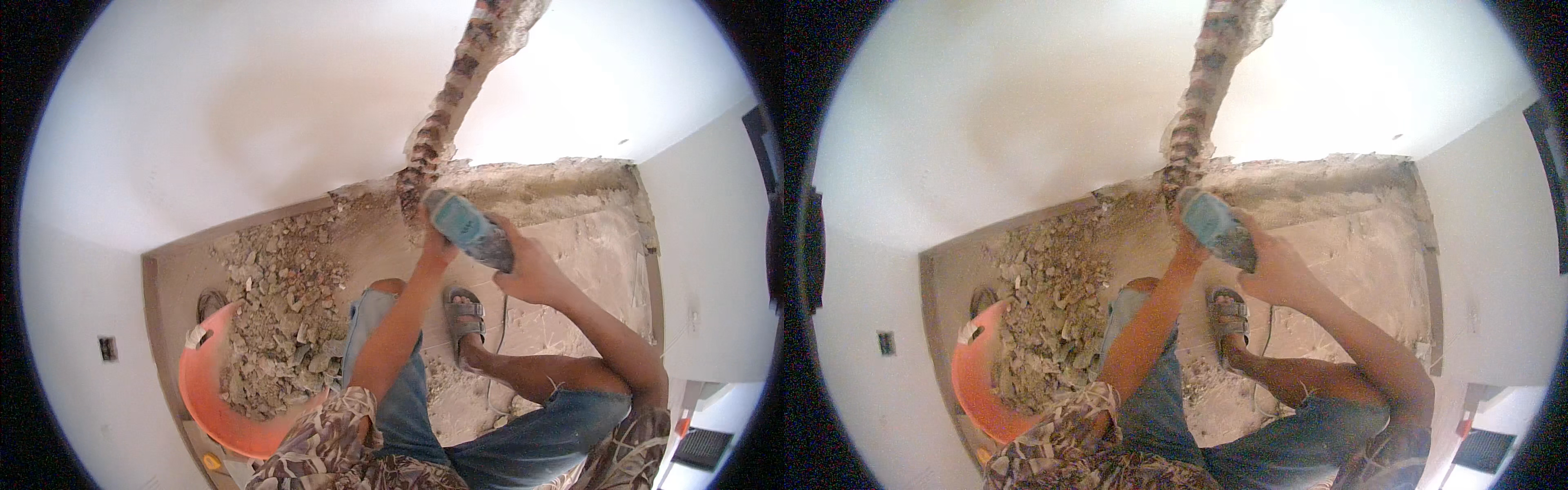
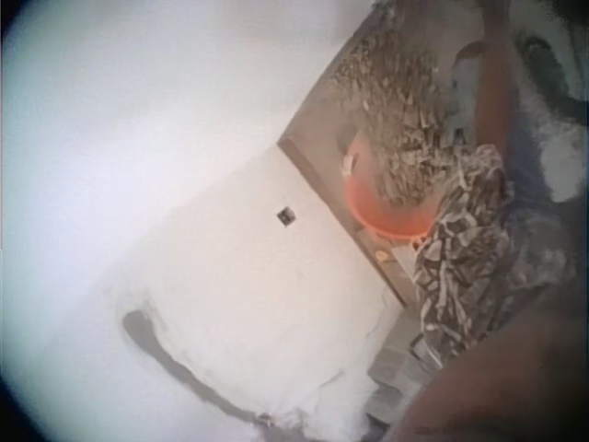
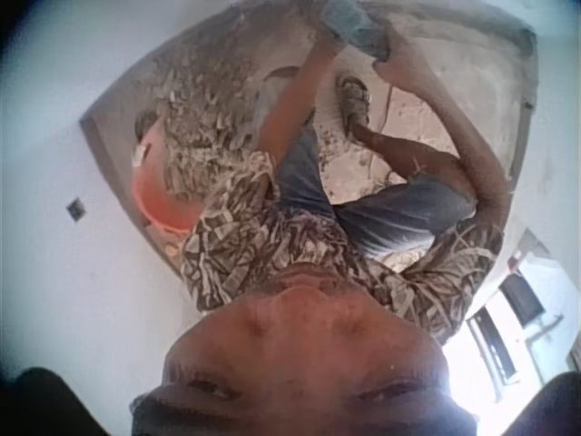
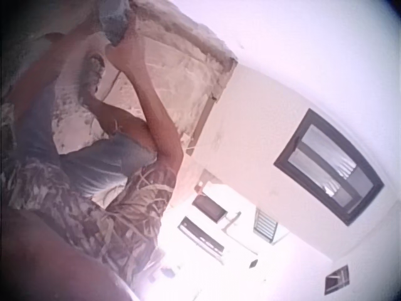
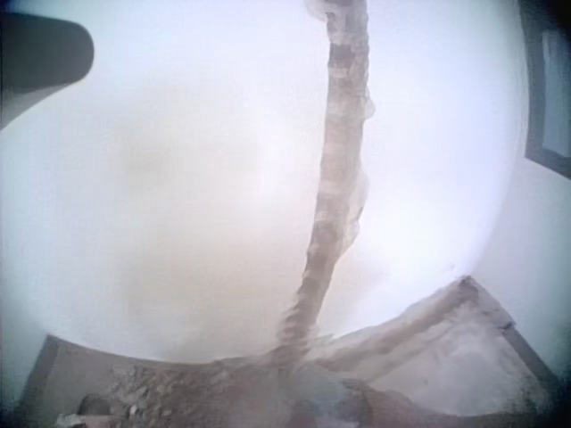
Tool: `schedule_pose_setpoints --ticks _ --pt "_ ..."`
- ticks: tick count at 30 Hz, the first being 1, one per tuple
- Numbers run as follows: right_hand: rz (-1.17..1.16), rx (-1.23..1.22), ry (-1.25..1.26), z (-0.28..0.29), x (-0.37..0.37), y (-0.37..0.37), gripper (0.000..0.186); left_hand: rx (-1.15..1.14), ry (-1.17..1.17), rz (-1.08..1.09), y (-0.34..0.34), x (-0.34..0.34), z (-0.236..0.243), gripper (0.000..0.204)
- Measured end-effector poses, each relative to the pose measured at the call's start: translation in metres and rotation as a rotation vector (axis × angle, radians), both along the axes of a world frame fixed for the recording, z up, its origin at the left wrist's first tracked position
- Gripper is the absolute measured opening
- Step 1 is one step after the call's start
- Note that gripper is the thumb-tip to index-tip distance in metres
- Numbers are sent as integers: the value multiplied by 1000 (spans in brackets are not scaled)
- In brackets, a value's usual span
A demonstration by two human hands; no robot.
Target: The person uses a jackhammer to break concrete along the base of a wall and then uses a trowel to scrape and move debris.
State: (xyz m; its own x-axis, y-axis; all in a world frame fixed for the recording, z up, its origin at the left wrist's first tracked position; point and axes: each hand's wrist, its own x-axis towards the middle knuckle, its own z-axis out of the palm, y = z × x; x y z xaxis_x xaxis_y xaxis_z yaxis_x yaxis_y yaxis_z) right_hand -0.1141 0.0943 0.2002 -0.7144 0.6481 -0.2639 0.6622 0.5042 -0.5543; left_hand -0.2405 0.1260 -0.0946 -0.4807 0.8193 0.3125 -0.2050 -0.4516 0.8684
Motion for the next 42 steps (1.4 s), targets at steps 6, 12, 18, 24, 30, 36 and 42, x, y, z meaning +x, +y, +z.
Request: schedule_pose_setpoints --ticks 6,12,18,24,30,36,42 --pt "0 16 77 24 17 7 80 4 -1231 -420 -2 21 52 83" --pt "-27 -3 54 23 6 4 79 -28 -1169 -395 -9 -8 64 80" --pt "25 -28 138 -18 4 15 82 -28 -1206 -314 -7 -22 52 75" --pt "-77 -136 -3 22 18 26 88 56 -1271 -299 -11 19 62 73" --pt "-166 -33 -100 36 37 7 89 -139 -1406 -376 -23 35 85 73" --pt "-241 -257 257 -30 73 -22 82 -328 -1220 -466 -42 7 52 67" --pt "-441 -325 431 -102 93 -58 83 -595 -1094 -462 -51 7 30 52"
